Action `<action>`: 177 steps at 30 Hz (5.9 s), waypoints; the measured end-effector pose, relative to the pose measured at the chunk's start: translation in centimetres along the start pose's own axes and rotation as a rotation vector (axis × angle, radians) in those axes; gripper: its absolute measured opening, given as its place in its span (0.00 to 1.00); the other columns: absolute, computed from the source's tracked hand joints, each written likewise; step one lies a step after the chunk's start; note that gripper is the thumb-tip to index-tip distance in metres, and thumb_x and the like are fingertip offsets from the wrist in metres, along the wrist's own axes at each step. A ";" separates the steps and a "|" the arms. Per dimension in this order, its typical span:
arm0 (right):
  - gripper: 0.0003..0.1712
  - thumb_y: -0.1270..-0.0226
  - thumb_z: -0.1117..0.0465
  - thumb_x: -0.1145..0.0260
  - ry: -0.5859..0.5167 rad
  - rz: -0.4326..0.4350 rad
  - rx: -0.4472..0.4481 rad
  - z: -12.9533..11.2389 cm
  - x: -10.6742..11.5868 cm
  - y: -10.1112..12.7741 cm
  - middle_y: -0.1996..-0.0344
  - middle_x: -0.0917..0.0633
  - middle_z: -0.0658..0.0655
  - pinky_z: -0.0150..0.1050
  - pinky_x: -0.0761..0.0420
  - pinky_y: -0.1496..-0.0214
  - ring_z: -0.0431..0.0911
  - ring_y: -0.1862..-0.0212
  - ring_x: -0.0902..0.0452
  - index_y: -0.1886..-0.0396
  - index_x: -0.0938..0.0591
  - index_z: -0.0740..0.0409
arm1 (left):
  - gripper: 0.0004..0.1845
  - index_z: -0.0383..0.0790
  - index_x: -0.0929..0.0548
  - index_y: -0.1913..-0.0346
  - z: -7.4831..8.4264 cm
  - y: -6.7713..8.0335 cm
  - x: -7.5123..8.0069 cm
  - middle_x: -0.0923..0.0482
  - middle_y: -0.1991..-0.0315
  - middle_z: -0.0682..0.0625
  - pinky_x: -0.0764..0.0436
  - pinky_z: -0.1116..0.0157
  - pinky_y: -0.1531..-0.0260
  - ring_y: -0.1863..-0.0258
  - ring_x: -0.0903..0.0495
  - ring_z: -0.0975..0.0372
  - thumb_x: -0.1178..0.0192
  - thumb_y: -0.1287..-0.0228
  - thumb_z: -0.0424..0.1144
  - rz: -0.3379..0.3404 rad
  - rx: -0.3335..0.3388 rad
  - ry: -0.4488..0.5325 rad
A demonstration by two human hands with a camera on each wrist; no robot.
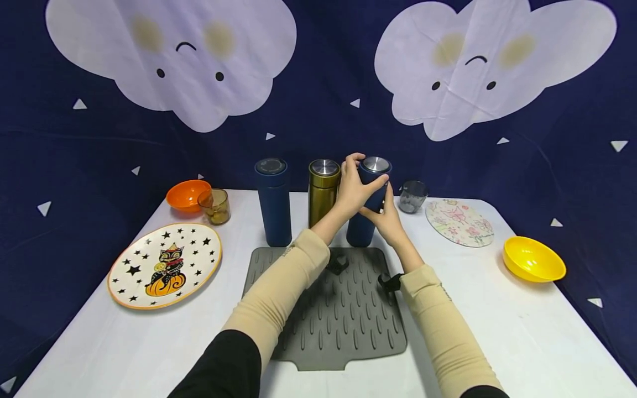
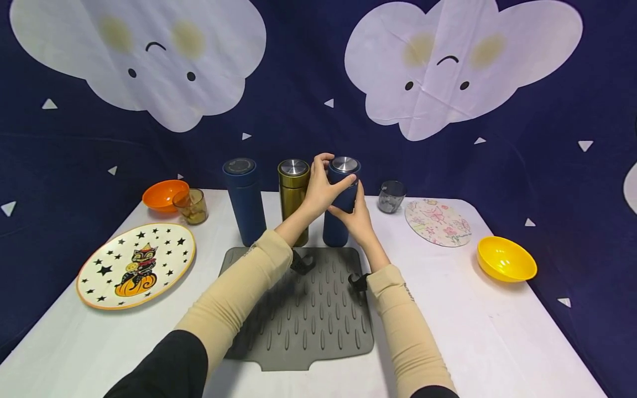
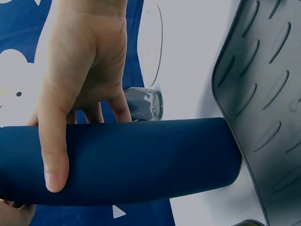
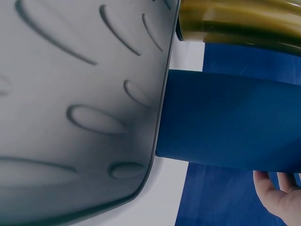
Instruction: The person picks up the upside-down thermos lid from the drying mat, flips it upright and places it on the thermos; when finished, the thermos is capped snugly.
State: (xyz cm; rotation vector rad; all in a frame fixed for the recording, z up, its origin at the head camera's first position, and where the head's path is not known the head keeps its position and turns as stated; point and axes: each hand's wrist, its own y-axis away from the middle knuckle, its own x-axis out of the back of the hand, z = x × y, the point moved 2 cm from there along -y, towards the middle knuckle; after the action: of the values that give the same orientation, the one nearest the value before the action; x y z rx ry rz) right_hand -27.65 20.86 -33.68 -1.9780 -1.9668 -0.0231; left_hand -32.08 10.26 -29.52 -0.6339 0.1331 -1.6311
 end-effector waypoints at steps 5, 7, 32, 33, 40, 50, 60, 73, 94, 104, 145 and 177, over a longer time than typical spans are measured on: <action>0.55 0.40 0.66 0.38 -0.008 0.005 0.021 0.1 0.0 -0.1 0.31 0.51 0.69 0.57 0.39 0.37 0.63 0.33 0.47 0.28 0.68 0.57 | 0.29 0.43 0.39 0.38 -0.3 0.0 0.0 0.35 0.41 0.43 0.29 0.62 0.47 0.45 0.31 0.55 0.41 0.39 0.43 -0.044 -0.058 0.018; 0.54 0.41 0.67 0.38 -0.013 0.011 0.042 0.1 0.0 -0.1 0.31 0.49 0.70 0.58 0.38 0.38 0.64 0.35 0.45 0.27 0.66 0.57 | 0.29 0.43 0.40 0.36 -0.4 0.0 0.0 0.35 0.40 0.43 0.30 0.61 0.46 0.45 0.30 0.54 0.45 0.38 0.42 -0.067 -0.059 0.044; 0.54 0.39 0.66 0.38 0.003 -0.001 0.054 0.4 -0.1 -0.2 0.30 0.53 0.68 0.59 0.41 0.37 0.64 0.32 0.51 0.28 0.67 0.57 | 0.40 0.47 0.45 0.32 -0.5 0.0 0.0 0.41 0.39 0.42 0.29 0.61 0.48 0.44 0.33 0.54 0.36 0.44 0.45 -0.048 -0.061 0.029; 0.54 0.39 0.66 0.38 -0.006 -0.002 0.060 0.6 0.0 -0.4 0.30 0.52 0.67 0.59 0.41 0.37 0.64 0.32 0.50 0.27 0.67 0.56 | 0.39 0.46 0.46 0.32 -0.5 0.0 0.0 0.40 0.38 0.41 0.29 0.60 0.48 0.44 0.32 0.53 0.38 0.43 0.44 -0.053 -0.071 0.031; 0.55 0.39 0.63 0.36 0.017 0.009 0.077 2.9 0.3 -1.4 0.28 0.54 0.61 0.57 0.40 0.36 0.60 0.31 0.50 0.27 0.66 0.47 | 0.39 0.48 0.49 0.30 -0.5 0.0 -0.1 0.45 0.34 0.44 0.33 0.59 0.43 0.40 0.35 0.53 0.41 0.41 0.44 -0.104 -0.050 0.061; 0.54 0.38 0.66 0.38 0.005 -0.010 0.075 0.5 0.1 -0.3 0.30 0.52 0.68 0.58 0.41 0.37 0.62 0.32 0.49 0.27 0.67 0.56 | 0.40 0.47 0.50 0.30 -0.3 -0.1 -0.2 0.42 0.33 0.41 0.30 0.57 0.46 0.43 0.30 0.51 0.42 0.42 0.40 -0.074 -0.079 0.026; 0.54 0.38 0.67 0.39 0.016 -0.011 0.051 0.2 0.0 -0.1 0.29 0.55 0.67 0.58 0.41 0.36 0.63 0.32 0.52 0.28 0.68 0.57 | 0.43 0.49 0.49 0.30 -0.5 0.1 -0.2 0.48 0.35 0.41 0.29 0.59 0.46 0.45 0.32 0.51 0.36 0.44 0.45 -0.056 -0.064 0.021; 0.54 0.38 0.67 0.40 0.005 -0.010 0.046 0.3 0.0 -0.1 0.30 0.55 0.68 0.58 0.41 0.36 0.63 0.32 0.51 0.28 0.69 0.57 | 0.41 0.46 0.46 0.31 -0.7 0.0 -0.3 0.44 0.37 0.42 0.30 0.61 0.46 0.44 0.32 0.53 0.35 0.45 0.45 -0.047 -0.082 0.018; 0.53 0.38 0.69 0.40 -0.001 -0.012 0.081 0.2 0.0 0.0 0.30 0.51 0.68 0.59 0.39 0.38 0.63 0.34 0.48 0.27 0.67 0.57 | 0.40 0.49 0.50 0.30 -0.9 0.2 -0.6 0.46 0.32 0.43 0.31 0.56 0.44 0.41 0.33 0.52 0.44 0.44 0.39 -0.068 -0.088 0.062; 0.54 0.39 0.62 0.36 -0.009 0.002 0.143 3.0 0.3 -1.4 0.31 0.48 0.66 0.59 0.37 0.40 0.63 0.35 0.44 0.27 0.64 0.49 | 0.41 0.48 0.50 0.30 -1.1 0.0 -0.5 0.45 0.34 0.43 0.30 0.58 0.46 0.44 0.31 0.51 0.40 0.42 0.41 -0.054 -0.104 0.047; 0.53 0.39 0.68 0.40 -0.016 -0.005 0.080 1.0 0.0 -0.3 0.30 0.54 0.67 0.59 0.40 0.38 0.63 0.33 0.49 0.27 0.66 0.56 | 0.40 0.50 0.51 0.30 -1.5 0.1 -0.2 0.44 0.34 0.42 0.32 0.57 0.43 0.41 0.34 0.52 0.40 0.41 0.41 -0.095 -0.122 0.077; 0.52 0.38 0.66 0.39 0.002 -0.019 0.081 0.7 0.0 -0.2 0.29 0.56 0.63 0.60 0.42 0.37 0.65 0.32 0.53 0.27 0.65 0.51 | 0.42 0.50 0.52 0.29 -1.5 -0.2 0.3 0.36 0.38 0.39 0.27 0.58 0.47 0.45 0.28 0.51 0.39 0.42 0.39 -0.121 -0.125 0.106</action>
State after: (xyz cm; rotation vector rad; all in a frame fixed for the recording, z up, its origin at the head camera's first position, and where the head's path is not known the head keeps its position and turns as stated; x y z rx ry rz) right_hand -28.02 21.03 -34.30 -1.9073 -1.9532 0.0492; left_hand -32.97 9.66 -30.57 -0.6611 0.2805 -1.7840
